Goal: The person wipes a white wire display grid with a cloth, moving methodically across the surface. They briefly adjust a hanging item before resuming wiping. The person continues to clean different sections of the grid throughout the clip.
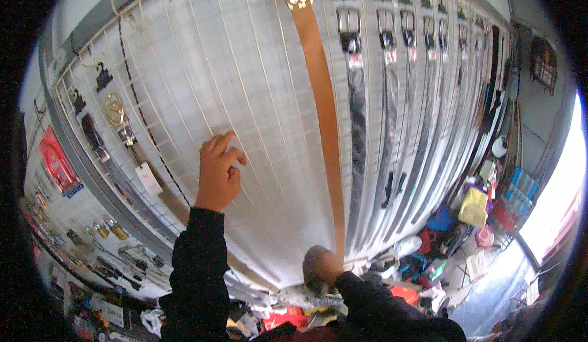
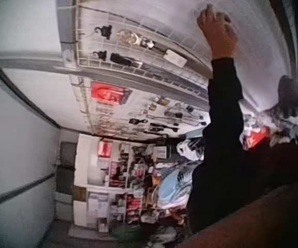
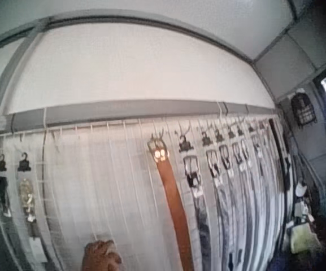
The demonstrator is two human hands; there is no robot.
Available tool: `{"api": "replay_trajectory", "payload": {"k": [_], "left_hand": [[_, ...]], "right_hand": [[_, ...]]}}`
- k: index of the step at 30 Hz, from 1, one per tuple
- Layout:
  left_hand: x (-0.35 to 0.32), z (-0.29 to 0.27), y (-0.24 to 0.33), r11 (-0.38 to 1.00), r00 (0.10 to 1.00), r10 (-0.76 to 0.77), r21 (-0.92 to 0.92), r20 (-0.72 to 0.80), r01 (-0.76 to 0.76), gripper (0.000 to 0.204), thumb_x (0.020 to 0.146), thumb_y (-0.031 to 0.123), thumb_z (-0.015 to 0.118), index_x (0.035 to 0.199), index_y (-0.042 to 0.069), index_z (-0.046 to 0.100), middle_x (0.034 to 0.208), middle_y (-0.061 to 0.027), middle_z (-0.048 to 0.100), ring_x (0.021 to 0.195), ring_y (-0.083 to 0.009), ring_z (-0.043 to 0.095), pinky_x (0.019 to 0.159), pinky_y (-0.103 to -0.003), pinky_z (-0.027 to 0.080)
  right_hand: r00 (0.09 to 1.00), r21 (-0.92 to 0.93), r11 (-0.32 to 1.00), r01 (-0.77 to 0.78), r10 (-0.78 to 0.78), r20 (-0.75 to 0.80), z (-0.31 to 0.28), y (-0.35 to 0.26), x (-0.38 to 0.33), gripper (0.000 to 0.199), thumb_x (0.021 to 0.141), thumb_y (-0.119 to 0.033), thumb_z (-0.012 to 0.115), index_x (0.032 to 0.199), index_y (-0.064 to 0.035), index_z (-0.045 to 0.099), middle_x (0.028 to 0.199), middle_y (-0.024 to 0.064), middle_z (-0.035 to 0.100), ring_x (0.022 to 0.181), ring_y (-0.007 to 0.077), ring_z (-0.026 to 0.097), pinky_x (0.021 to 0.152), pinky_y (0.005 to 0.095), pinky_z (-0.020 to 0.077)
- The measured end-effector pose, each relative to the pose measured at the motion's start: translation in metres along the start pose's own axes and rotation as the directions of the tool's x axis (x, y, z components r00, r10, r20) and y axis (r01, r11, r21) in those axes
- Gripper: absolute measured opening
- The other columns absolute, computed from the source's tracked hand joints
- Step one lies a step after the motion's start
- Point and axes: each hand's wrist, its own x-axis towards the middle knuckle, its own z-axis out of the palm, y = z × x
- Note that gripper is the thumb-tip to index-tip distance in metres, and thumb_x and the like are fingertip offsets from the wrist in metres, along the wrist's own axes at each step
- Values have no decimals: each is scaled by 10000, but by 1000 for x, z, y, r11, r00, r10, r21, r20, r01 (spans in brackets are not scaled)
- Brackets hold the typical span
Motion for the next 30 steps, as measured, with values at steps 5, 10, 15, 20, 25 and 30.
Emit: {"api": "replay_trajectory", "payload": {"k": [5,10,15,20,25,30], "left_hand": [[-5,2,-1,1000,1000,-18,2,19,18,294,695,-89,541,903,85,655,1437,-205,572,1294,-414,499,1112,-533,349],[-3,-4,2,999,997,-28,-28,75,30,379,704,-97,511,990,83,684,1491,-192,551,1384,-395,470,1192,-565,298],[-12,-4,-7,999,999,2,-41,53,0,432,709,-105,492,1041,83,695,1509,-185,545,1414,-393,461,1220,-573,277],[-30,9,-36,999,991,-45,36,124,41,475,728,-111,481,1107,82,691,1532,-165,519,1445,-375,423,1225,-522,312],[-25,13,-51,926,955,297,237,28,-295,269,1049,232,422,1185,95,608,1619,-178,429,1506,-396,352,1230,-628,253],[-19,12,-22,962,977,199,205,-74,-181,223,976,34,485,1068,66,685,1332,-196,648,1215,-364,599,1022,-533,442]], "right_hand": [[957,200,936,-291,282,73,41,36,-99,448,963,-440,644,1157,-42,714,1122,253,720,1042,437,689,906,519,554],[928,180,911,-371,357,109,45,53,-152,422,966,-427,636,1090,-31,711,1100,260,726,948,470,705,803,527,584],[914,257,877,-405,393,101,41,52,-164,336,973,-357,660,1079,-51,750,993,247,735,954,466,706,813,535,571],[925,153,938,-310,260,277,39,50,-153,312,970,-365,665,1081,-87,753,995,194,754,869,377,723,801,495,578],[964,302,916,-265,252,81,55,49,-153,432,982,-437,586,1104,-55,746,1006,238,725,951,421,700,866,520,559],[910,368,865,-340,401,-102,75,76,-179,433,987,-429,570,1018,-10,674,952,241,711,913,436,698,815,499,561]]}}
